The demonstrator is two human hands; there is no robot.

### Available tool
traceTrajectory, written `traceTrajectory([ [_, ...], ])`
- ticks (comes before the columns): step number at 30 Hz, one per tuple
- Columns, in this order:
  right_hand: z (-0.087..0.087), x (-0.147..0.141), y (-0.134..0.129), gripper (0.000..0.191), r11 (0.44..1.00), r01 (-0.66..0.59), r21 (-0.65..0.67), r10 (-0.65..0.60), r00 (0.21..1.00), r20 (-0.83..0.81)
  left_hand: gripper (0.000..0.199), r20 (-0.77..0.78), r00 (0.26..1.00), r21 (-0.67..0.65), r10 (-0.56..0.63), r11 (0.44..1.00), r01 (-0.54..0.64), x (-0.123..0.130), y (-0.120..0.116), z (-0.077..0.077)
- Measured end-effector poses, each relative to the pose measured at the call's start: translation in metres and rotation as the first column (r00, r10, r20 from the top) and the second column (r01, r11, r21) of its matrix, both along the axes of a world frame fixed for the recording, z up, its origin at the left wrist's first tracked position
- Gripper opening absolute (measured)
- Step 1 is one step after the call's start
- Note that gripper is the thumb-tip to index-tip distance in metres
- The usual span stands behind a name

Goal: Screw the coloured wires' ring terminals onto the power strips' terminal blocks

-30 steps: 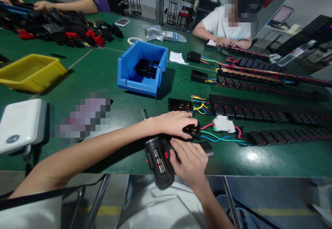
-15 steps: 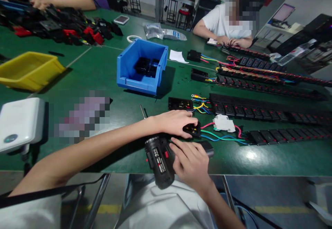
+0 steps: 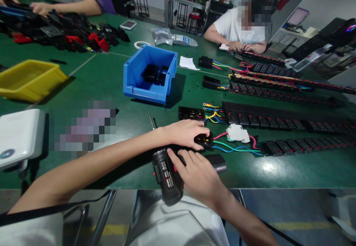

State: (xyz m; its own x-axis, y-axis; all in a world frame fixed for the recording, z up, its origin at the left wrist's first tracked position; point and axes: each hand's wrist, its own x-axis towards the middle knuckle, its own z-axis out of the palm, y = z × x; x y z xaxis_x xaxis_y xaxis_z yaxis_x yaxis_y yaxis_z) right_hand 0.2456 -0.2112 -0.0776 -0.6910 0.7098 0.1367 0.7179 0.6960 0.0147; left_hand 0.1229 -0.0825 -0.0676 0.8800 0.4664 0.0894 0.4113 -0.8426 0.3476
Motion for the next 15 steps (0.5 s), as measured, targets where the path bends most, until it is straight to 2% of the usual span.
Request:
traceTrajectory([
  [4,0.002,0.009,-0.008,0.057,1.000,-0.011,-0.017,0.011,1.000,0.003,0.040,0.007,1.000,0.010,-0.008,1.000,0.008,-0.001,0.001,0.000],
  [8,0.009,0.035,-0.030,0.061,0.989,-0.030,-0.148,0.029,1.000,-0.006,0.041,0.004,1.000,0.004,-0.017,1.000,0.017,-0.001,0.000,0.000],
  [10,0.015,0.055,-0.043,0.063,0.976,-0.040,-0.214,0.023,0.997,-0.080,0.041,0.001,1.000,0.003,-0.014,1.000,0.014,-0.001,-0.001,0.001],
  [13,0.026,0.091,-0.063,0.065,0.937,-0.043,-0.346,-0.051,0.965,-0.256,0.041,0.003,1.000,0.003,-0.008,1.000,0.007,-0.001,-0.002,0.001],
  [15,0.031,0.116,-0.078,0.063,0.894,0.000,-0.449,-0.168,0.928,-0.334,0.042,0.024,1.000,-0.005,-0.014,1.000,0.014,-0.002,-0.001,0.001],
])
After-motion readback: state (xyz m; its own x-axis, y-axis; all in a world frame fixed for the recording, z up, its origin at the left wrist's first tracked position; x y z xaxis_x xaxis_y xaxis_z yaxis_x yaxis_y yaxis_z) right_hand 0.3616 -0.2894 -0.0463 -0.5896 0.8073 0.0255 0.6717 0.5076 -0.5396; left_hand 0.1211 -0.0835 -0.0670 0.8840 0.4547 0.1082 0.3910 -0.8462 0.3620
